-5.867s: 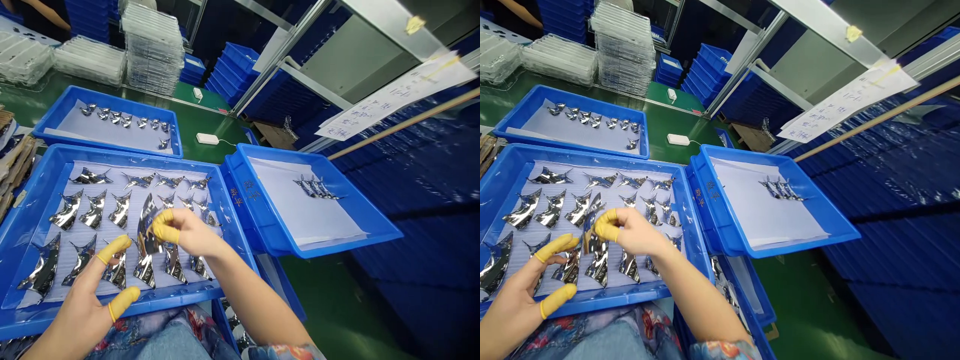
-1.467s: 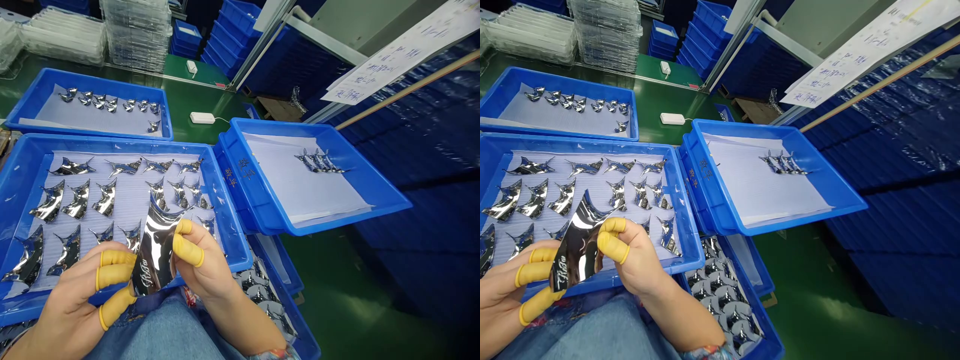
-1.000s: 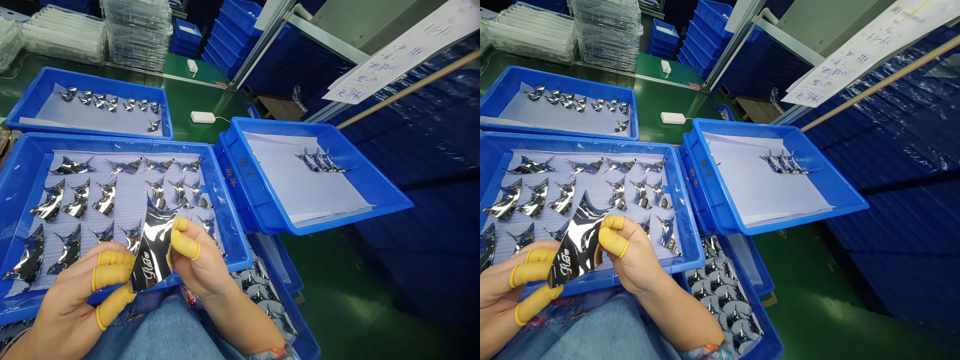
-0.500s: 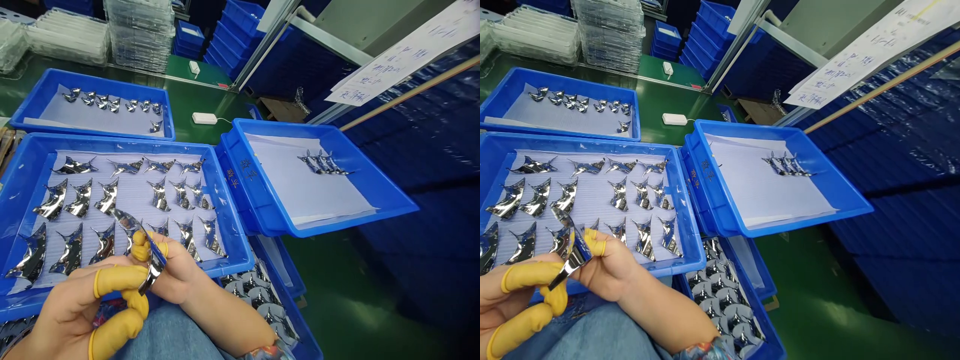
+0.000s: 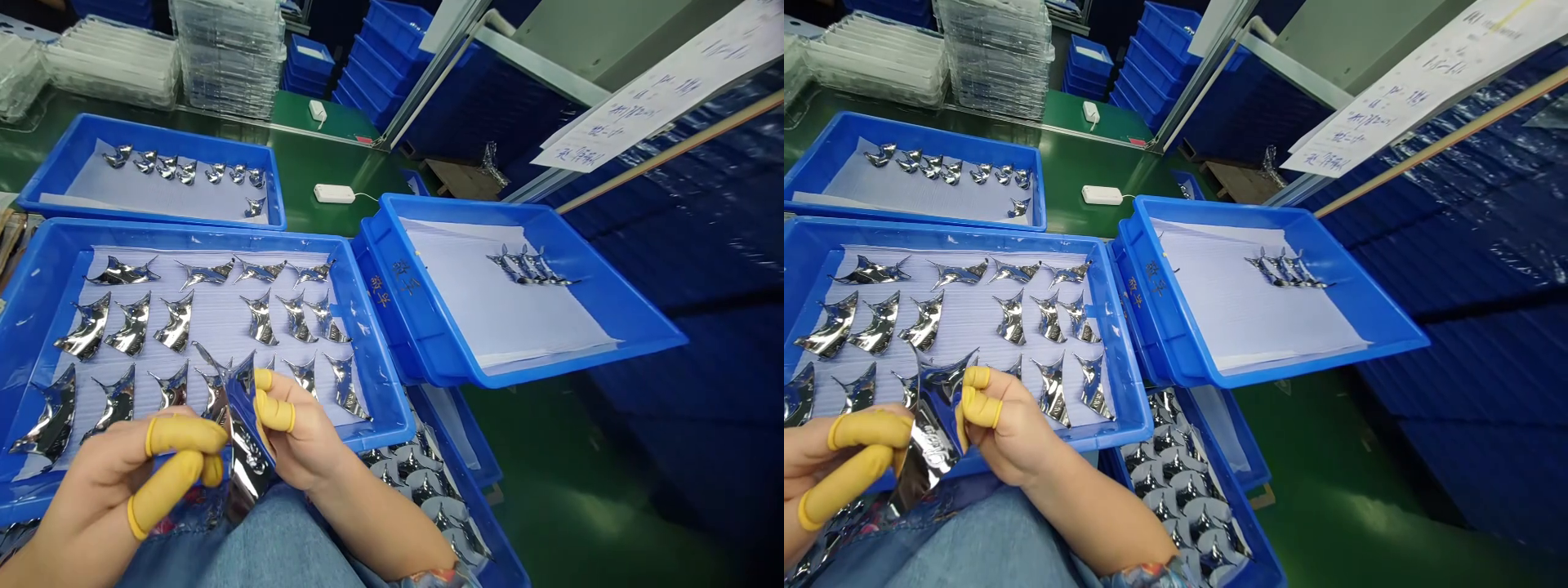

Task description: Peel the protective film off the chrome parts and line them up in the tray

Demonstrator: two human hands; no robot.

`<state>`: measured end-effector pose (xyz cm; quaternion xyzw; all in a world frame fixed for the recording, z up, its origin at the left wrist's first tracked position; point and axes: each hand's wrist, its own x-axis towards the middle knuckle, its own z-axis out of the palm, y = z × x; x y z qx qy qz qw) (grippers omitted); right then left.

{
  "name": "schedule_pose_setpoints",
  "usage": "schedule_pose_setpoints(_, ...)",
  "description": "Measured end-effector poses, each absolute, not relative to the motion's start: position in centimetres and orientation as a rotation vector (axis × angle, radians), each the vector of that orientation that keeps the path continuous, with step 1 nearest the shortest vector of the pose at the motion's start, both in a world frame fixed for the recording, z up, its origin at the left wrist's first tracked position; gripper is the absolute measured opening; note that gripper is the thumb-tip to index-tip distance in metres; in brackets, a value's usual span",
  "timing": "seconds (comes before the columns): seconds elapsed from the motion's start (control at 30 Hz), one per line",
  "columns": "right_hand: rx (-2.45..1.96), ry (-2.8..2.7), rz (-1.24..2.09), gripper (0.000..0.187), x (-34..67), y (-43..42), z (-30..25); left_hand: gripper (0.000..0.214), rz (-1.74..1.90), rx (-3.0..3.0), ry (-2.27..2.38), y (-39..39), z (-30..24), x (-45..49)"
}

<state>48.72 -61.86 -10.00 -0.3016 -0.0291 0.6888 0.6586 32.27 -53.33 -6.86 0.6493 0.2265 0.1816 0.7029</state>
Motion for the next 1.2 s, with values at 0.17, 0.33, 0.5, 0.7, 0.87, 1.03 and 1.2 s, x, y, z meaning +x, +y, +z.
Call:
schedule_pose_setpoints(0.17,-0.819,-0.356,1.451,0.041,49.4,-62.2,-9.0,0.015,0.333,1.236,0.605,-53.4,-7.1,32.9)
schedule_pose_setpoints(0.33,-0.901,-0.462,1.427,0.038,49.8,-62.4,-8.2,0.015,0.217,1.006,0.555,-53.1,-8.0,33.4)
schedule_pose_setpoints(0.5,-0.925,-0.481,1.429,0.035,49.9,-62.6,-8.0,0.014,0.225,0.87,0.571,-53.2,-8.0,33.8)
schedule_pose_setpoints(0.7,-0.89,-0.409,1.471,0.023,49.9,-62.1,-7.6,0.014,0.262,0.783,0.631,-53.2,-8.5,33.9)
schedule_pose_setpoints(0.87,-0.775,-0.417,1.557,0.02,49.7,-62.0,-7.5,0.019,0.146,0.733,0.531,-53.1,-9.0,34.2)
schedule_pose_setpoints(1.03,-0.752,-0.41,1.567,0.02,49.6,-62.2,-7.6,0.016,0.152,0.706,0.513,-53.2,-8.9,34.3)
schedule_pose_setpoints(1.2,-0.853,-0.437,1.507,0.02,50.0,-62.2,-7.3,0.02,0.231,0.786,0.607,-53.1,-8.7,34.0)
